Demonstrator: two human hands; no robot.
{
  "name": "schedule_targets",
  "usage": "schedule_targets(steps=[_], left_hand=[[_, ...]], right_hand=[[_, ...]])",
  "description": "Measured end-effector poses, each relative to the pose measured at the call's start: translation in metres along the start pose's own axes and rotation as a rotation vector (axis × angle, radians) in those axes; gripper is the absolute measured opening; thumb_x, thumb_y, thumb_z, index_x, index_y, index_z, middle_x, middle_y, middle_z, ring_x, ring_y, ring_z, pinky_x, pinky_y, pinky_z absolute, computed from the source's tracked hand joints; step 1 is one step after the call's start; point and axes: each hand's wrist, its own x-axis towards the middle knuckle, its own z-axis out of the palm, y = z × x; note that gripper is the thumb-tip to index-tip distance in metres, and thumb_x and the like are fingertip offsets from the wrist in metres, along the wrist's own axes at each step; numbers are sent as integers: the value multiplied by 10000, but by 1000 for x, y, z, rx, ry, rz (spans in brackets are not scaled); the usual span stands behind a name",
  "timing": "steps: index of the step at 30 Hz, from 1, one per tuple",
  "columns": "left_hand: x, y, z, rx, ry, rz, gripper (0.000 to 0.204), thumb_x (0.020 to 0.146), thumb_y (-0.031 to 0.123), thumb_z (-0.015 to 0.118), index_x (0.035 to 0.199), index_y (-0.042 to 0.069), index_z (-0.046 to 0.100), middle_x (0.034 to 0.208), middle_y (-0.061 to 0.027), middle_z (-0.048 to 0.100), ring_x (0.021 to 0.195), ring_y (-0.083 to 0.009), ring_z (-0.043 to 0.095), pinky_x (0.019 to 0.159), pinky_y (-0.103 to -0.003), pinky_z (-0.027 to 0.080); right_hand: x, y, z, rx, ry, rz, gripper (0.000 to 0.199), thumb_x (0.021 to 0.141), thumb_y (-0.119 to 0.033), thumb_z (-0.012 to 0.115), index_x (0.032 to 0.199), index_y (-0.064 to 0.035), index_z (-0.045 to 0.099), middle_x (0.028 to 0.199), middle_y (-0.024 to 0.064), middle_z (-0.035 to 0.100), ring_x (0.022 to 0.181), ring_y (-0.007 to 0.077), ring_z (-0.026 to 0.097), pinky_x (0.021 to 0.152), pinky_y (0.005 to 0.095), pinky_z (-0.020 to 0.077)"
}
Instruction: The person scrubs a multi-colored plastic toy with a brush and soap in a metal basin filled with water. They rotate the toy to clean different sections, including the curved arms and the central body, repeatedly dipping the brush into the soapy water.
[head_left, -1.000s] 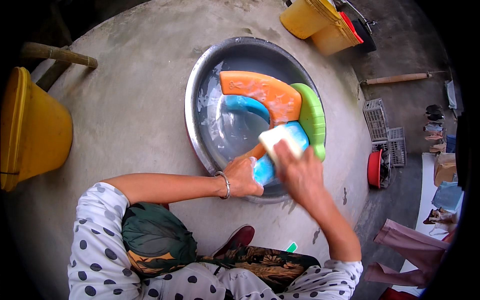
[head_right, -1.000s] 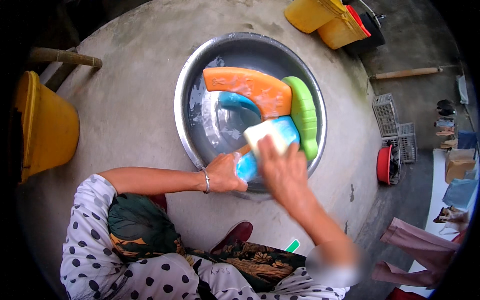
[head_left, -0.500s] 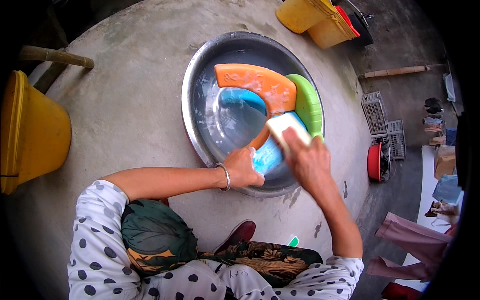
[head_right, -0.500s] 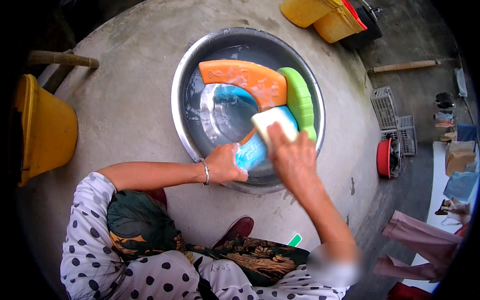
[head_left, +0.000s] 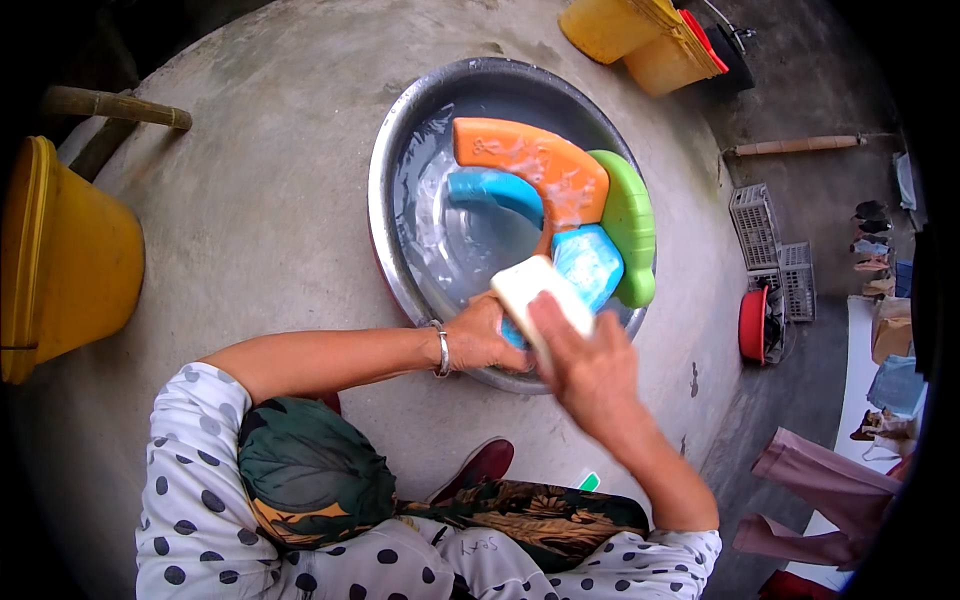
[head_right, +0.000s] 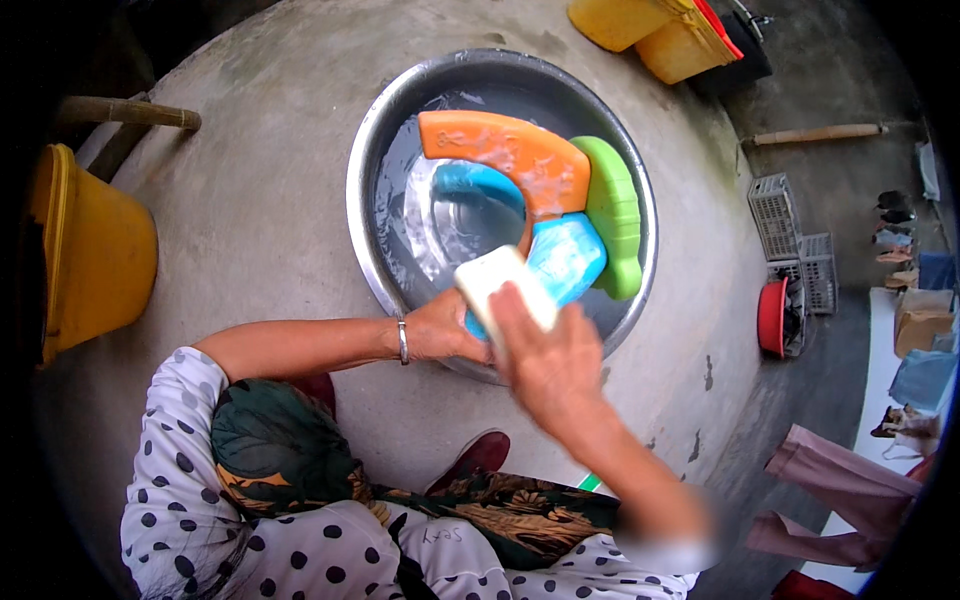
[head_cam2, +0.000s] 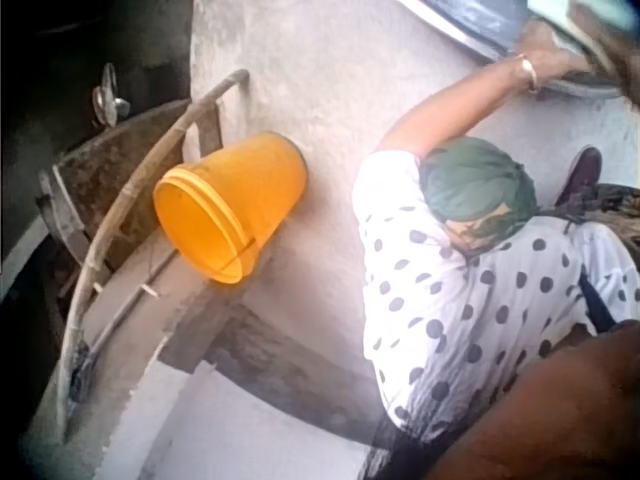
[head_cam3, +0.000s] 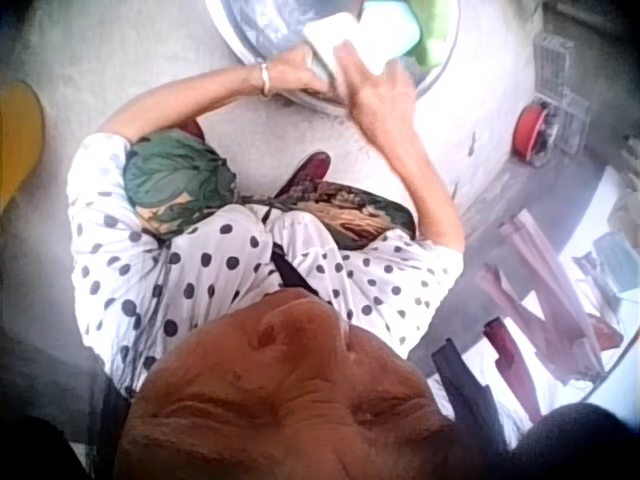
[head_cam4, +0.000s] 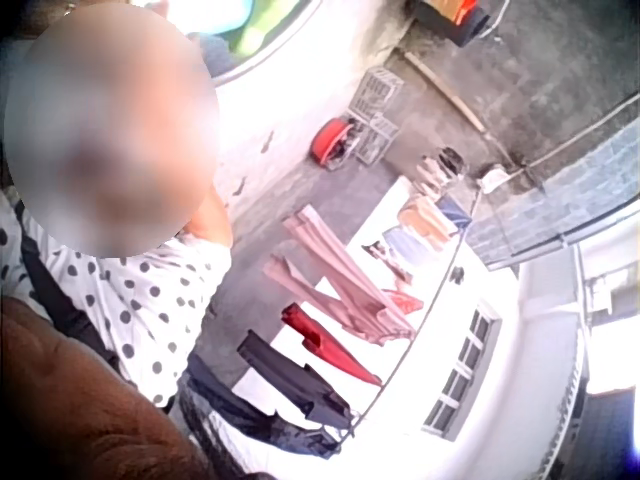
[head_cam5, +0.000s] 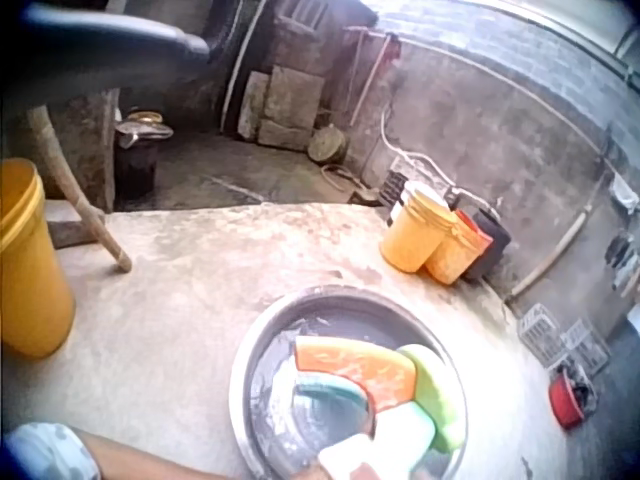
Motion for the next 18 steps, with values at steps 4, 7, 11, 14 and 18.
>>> schedule_targets(steps=[4,7,11,14,18], left_hand=[[0,21,-2,-120,-29,-327,588,667,69,758,1190,-67,527,870,-40,640,771,-107,599,698,-247,510],[0,13,-4,-124,60,-199,482,625,81,746,1046,-70,568,767,-71,640,648,-121,610,597,-257,512],[-5,29,-7,-162,9,-259,532,650,40,752,1136,-47,555,875,-78,655,787,-135,624,685,-270,527],[-3,30,-7,-160,10,-326,558,668,18,747,1186,-34,545,916,-73,663,826,-134,631,719,-273,531],[-3,14,-6,-65,10,-210,580,702,17,734,1235,-28,509,902,-83,660,768,-106,636,713,-266,539]], right_hand=[[4,32,3,-50,32,132,564,661,-109,724,1199,-58,564,1072,122,655,689,292,521,620,402,474],[4,-11,-5,35,20,-51,570,652,-118,732,1198,-76,575,1099,87,649,682,268,518,596,381,475],[-2,32,10,-24,55,177,663,680,-92,729,1306,-136,513,1237,54,604,698,274,502,651,372,496],[-15,21,15,-4,110,143,725,642,-61,737,1322,-141,500,1291,44,571,732,278,521,655,363,498],[-29,1,27,121,167,107,741,634,-78,724,1338,-121,498,1256,87,579,701,285,491,602,384,463]])
